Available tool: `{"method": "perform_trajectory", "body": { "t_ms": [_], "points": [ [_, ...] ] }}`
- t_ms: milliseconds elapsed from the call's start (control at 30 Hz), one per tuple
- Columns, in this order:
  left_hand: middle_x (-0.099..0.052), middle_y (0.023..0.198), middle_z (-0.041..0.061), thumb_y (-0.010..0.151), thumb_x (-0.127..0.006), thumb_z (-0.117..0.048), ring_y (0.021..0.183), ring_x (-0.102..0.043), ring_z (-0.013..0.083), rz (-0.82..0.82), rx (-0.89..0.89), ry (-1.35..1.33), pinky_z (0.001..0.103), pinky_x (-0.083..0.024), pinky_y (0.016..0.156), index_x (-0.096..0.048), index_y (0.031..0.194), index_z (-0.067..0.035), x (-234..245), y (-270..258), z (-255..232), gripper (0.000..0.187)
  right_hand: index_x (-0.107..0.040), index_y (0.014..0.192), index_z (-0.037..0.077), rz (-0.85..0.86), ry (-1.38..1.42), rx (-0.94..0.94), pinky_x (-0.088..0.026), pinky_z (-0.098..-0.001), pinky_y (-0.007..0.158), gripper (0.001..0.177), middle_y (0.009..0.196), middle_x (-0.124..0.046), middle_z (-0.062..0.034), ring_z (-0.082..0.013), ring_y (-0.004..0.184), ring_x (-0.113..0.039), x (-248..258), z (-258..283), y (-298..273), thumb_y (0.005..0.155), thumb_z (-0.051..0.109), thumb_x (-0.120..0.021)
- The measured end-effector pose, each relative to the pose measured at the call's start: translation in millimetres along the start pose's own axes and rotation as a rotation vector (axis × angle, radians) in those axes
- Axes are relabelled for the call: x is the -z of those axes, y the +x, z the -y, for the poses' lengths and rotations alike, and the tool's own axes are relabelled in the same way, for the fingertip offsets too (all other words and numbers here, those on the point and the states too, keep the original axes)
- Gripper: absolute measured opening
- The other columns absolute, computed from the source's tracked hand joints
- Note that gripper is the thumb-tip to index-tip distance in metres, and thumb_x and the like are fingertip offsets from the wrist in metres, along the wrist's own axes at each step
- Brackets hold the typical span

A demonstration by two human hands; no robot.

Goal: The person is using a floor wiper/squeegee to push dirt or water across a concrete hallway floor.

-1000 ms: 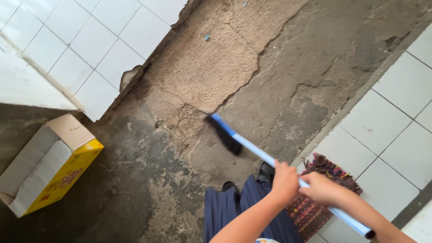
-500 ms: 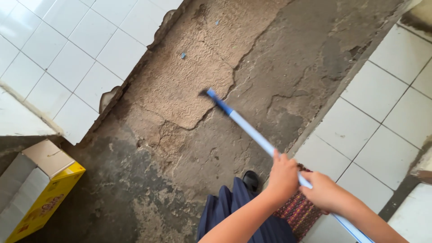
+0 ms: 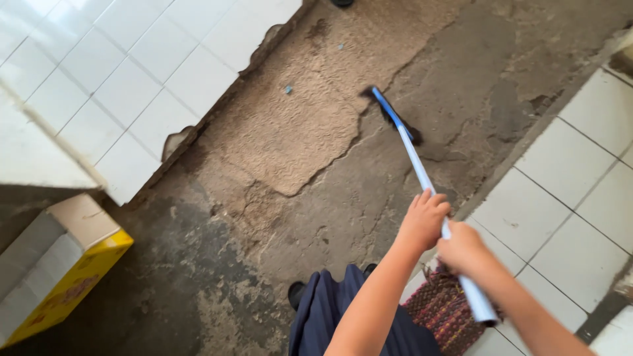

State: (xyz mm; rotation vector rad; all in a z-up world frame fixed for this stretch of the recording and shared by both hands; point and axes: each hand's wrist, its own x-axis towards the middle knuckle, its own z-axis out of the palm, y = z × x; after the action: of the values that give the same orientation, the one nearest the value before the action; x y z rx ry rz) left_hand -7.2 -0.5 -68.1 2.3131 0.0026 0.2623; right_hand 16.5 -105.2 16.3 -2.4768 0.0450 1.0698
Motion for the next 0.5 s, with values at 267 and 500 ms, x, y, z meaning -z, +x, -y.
{"method": "perform_trajectory", "body": {
  "t_ms": [267, 500],
  "points": [
    [-0.064, 0.101, 0.011, 0.078, -0.073, -0.016, 0.116, -0.062, 0.0364, -0.136, 0.059, 0.005, 0.056, -0.04, 0.116, -0.063, 0.093, -0.011, 174.3, -89.5, 33.8, 0.019, -0.067, 0.125, 0.012, 0.487, 0.274, -0.067, -0.032, -0.0332, 0.034, 0.034, 0.057, -0.047, -0.0066, -0.0151, 0.037, -0.039, -31.8, 107.8, -62.9, 0.092, 0.008, -0.067],
    [-0.063, 0.089, 0.014, 0.075, -0.074, -0.009, 0.097, -0.063, 0.0375, -0.116, 0.316, 0.17, 0.049, -0.048, 0.099, -0.058, 0.086, -0.008, 325.3, -285.0, 133.8, 0.02, -0.072, 0.117, 0.001, 0.949, 0.037, 0.049, -0.035, -0.0315, 0.032, 0.029, 0.052, -0.05, -0.0073, -0.015, 0.036, -0.046, -244.0, 226.2, -86.0, 0.09, 0.008, -0.07]
  ]
}}
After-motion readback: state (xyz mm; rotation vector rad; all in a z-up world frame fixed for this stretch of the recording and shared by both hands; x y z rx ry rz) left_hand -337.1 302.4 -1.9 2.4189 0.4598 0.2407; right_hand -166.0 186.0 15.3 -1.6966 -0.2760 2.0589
